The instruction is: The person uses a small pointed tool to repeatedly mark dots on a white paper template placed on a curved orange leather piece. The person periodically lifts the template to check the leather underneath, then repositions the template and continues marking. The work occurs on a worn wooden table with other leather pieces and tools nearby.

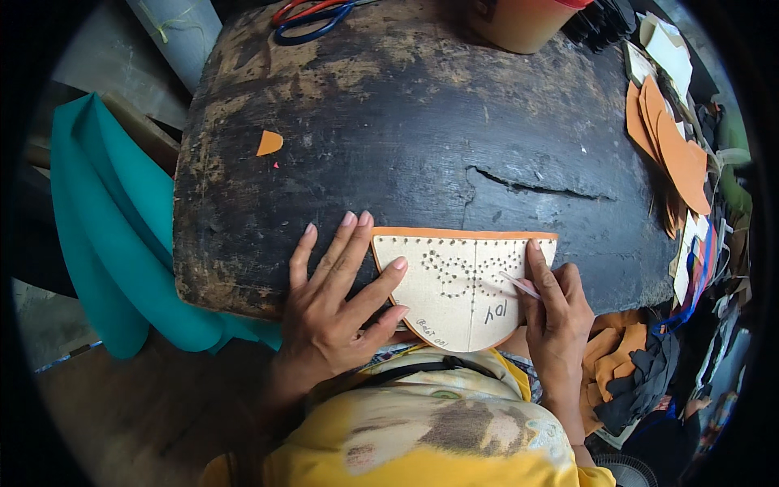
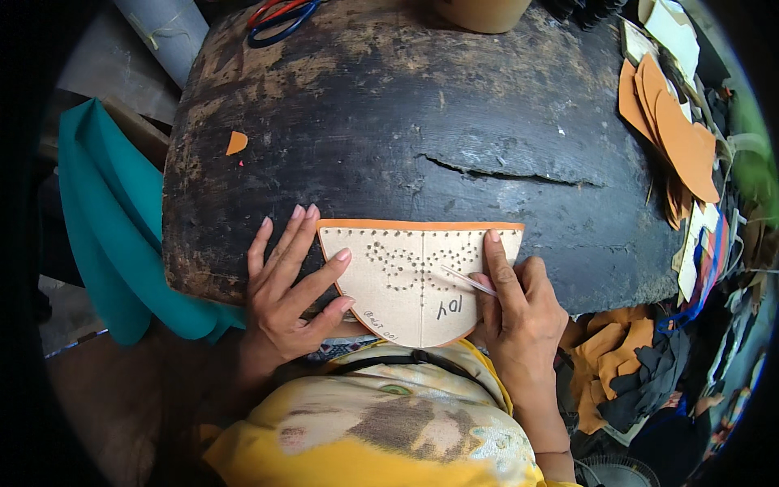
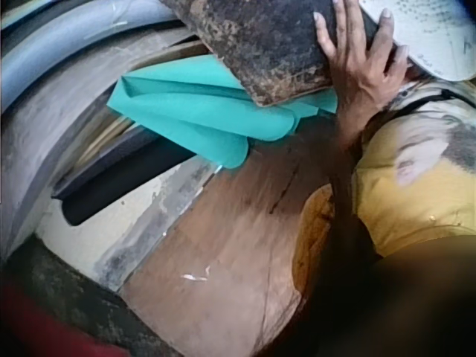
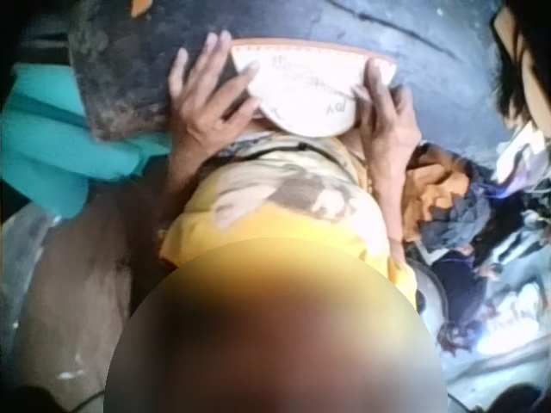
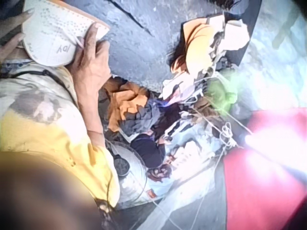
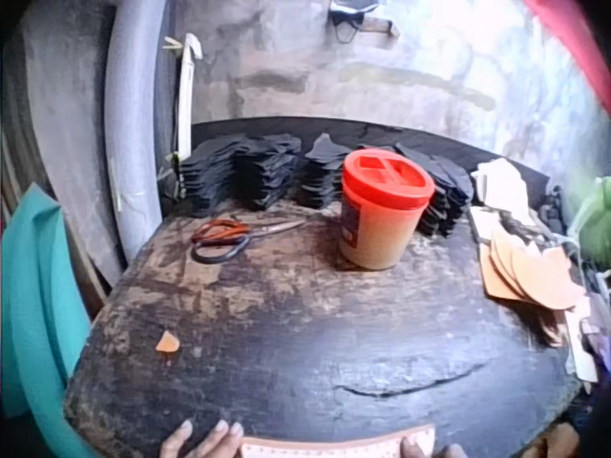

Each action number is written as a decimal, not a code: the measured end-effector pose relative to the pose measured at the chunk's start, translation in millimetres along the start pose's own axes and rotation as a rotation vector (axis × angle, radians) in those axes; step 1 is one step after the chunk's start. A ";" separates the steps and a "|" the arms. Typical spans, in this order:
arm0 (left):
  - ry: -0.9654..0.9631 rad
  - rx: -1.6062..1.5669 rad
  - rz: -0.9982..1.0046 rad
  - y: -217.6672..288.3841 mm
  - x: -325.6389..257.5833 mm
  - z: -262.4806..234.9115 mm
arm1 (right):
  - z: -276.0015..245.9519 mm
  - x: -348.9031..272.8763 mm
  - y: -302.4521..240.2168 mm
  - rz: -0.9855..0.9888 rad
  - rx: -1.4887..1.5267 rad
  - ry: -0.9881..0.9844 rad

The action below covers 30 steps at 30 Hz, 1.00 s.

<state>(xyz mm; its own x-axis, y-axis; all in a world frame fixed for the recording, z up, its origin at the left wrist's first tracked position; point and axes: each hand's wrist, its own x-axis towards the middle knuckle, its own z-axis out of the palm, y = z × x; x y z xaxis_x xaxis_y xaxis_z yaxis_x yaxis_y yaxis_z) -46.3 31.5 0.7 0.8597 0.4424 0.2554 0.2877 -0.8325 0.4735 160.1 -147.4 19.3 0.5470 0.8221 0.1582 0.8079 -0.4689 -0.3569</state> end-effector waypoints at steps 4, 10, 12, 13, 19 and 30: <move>0.003 0.012 0.013 0.0 0.2 0.6 | -1.5 0.5 0.2 -0.021 -0.028 0.013; 0.015 0.022 0.058 12.0 8.7 0.1 | -3.7 0.9 -1.0 -0.021 -0.068 0.002; -0.030 -0.030 0.093 16.1 11.6 -0.8 | -3.2 4.3 0.2 -0.055 -0.094 0.044; -0.081 -0.007 0.111 19.1 10.3 -1.0 | -2.7 4.2 2.3 -0.060 -0.092 0.053; -0.080 -0.080 0.170 28.1 14.2 7.5 | 0.0 -0.7 0.9 -0.022 -0.039 0.049; -0.128 0.009 0.217 45.8 11.7 17.2 | -11.1 3.6 34.4 0.176 0.687 0.115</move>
<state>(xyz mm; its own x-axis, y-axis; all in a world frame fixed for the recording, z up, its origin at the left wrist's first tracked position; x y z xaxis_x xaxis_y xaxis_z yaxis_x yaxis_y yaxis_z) -15.8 -7.2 10.9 0.9480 0.2075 0.2413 0.0936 -0.9064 0.4118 192.3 -164.2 17.8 0.7066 0.6959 0.1280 0.4058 -0.2504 -0.8790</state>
